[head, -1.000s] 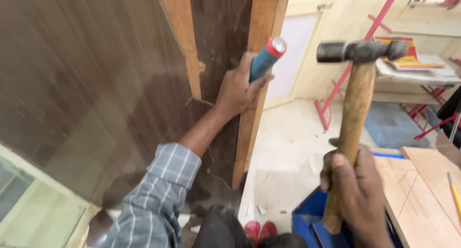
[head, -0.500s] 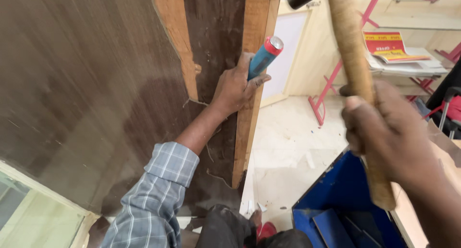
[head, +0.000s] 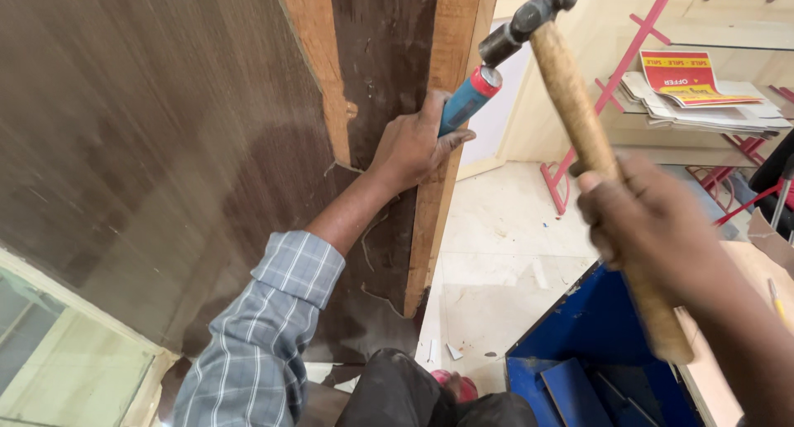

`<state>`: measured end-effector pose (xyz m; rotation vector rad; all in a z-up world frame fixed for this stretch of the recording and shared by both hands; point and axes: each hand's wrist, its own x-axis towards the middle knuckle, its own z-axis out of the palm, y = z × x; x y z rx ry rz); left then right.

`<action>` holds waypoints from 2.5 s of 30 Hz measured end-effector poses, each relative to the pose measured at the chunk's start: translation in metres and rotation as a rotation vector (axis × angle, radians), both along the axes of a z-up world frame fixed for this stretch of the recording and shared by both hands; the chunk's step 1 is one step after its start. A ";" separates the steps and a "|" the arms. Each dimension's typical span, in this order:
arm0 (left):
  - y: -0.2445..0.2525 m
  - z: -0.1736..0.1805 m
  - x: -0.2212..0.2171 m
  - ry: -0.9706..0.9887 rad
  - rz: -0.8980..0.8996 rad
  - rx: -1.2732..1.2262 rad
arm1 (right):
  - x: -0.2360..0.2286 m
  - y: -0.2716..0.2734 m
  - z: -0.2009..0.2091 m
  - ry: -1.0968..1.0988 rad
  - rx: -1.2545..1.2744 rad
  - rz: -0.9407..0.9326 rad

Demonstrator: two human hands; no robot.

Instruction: The person uses a chisel and hammer to remove a damaged section of dark wood veneer from a vertical wooden panel. They repeatedly strike the chisel to pry off pieces of the veneer, which fall to the floor.

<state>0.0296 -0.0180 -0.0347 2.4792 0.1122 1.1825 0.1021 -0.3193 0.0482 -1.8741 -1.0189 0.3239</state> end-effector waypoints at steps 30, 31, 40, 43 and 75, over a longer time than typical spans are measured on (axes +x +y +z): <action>-0.032 -0.008 -0.032 0.479 0.116 0.042 | -0.035 -0.023 -0.080 0.320 0.135 0.013; -0.035 -0.011 -0.029 0.508 0.143 0.098 | -0.037 -0.023 -0.090 0.344 0.161 0.016; -0.055 -0.083 0.004 0.299 0.274 0.439 | -0.044 -0.033 -0.149 0.393 0.373 -0.128; -0.059 -0.107 0.002 0.246 0.263 0.488 | -0.045 -0.035 -0.164 0.389 0.362 -0.167; 0.005 -0.086 -0.102 0.170 0.355 0.701 | -0.087 0.049 -0.221 0.548 0.473 -0.227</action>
